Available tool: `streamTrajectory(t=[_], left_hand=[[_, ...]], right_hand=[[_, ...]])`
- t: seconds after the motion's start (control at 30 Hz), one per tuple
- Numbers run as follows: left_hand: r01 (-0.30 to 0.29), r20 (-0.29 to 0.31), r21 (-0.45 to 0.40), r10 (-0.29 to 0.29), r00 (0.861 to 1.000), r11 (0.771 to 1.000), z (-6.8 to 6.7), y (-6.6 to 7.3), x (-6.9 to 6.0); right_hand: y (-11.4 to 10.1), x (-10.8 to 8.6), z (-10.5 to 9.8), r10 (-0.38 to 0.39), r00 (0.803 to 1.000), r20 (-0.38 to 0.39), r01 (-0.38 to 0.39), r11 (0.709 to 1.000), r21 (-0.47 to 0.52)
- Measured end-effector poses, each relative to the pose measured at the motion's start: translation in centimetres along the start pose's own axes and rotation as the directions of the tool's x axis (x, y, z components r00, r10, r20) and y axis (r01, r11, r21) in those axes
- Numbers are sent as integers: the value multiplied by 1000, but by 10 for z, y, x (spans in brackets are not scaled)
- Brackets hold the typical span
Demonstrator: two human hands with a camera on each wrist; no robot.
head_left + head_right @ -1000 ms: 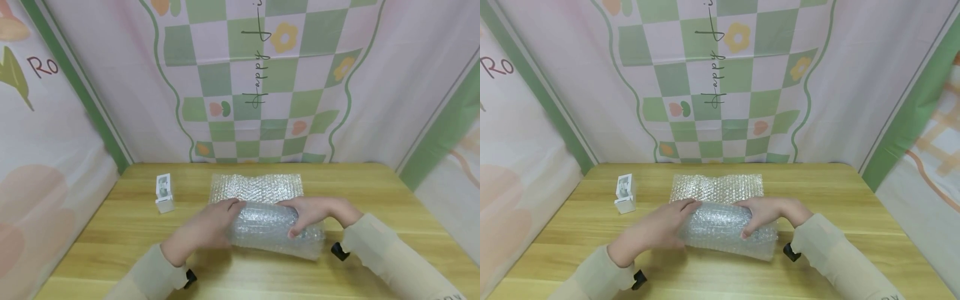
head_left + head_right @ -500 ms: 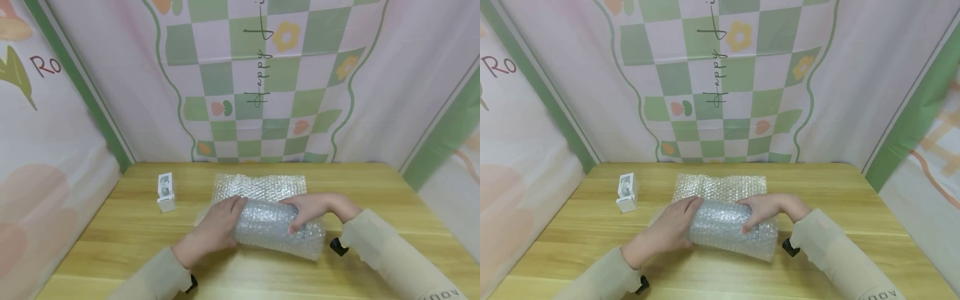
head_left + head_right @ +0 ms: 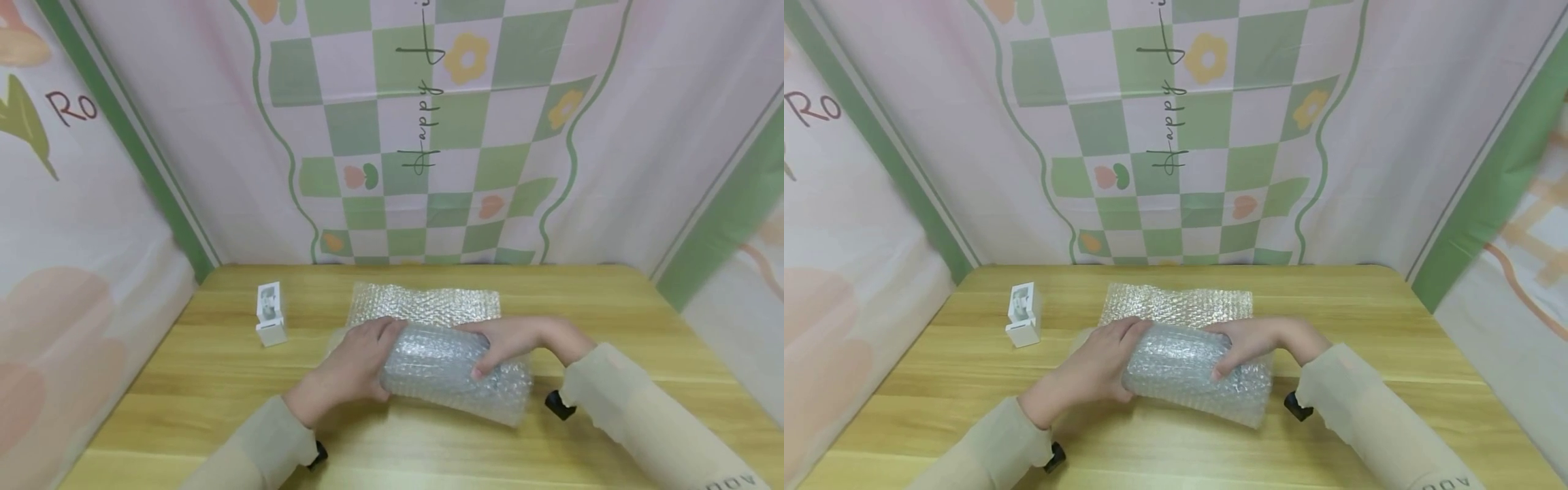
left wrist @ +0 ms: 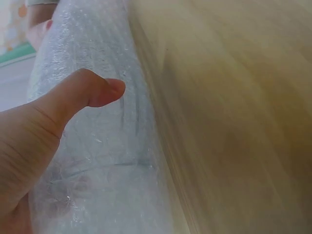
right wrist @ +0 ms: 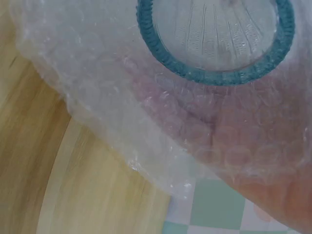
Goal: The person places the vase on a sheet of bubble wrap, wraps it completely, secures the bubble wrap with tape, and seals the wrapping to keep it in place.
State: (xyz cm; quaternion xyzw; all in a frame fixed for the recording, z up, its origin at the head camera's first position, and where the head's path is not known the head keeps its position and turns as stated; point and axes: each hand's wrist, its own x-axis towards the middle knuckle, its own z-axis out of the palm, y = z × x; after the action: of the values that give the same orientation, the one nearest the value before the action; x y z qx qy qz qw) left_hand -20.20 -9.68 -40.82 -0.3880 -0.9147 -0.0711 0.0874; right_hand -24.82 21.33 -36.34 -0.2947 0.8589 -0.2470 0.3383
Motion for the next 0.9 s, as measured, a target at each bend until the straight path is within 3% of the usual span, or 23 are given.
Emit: streamTrajectory(t=[0.13, 0.27, 0.4, 0.53, 0.6, 0.73, 0.9], left_hand=[[-6, -4, 5, 6, 1000, 1000, 0, 0, 1], [-9, 5, 16, 9, 1000, 1000, -1, 1, 2], [-4, 27, 25, 3, 1000, 1000, -5, 3, 3], [5, 41, 17, -6, 999, 1000, -7, 4, 4], [7, 41, 11, -8, 999, 1000, -7, 3, 4], [7, 33, -6, -6, 999, 1000, -6, 2, 4], [9, 43, -40, -7, 999, 999, -7, -1, 5]], right_hand=[[0, -4, 3, -53, 997, -52, 55, 998, 34], [-3, -11, 10, -148, 975, -167, 142, 989, -48], [-7, -16, 19, -280, 914, -292, 207, 944, -257], [-11, -20, 29, -395, 844, -364, 201, 861, -468], [-14, -22, 34, -422, 823, -380, 178, 827, -534], [-20, -26, 44, -407, 821, -400, 124, 811, -572], [-24, -27, 54, -332, 840, -429, 60, 843, -535]])
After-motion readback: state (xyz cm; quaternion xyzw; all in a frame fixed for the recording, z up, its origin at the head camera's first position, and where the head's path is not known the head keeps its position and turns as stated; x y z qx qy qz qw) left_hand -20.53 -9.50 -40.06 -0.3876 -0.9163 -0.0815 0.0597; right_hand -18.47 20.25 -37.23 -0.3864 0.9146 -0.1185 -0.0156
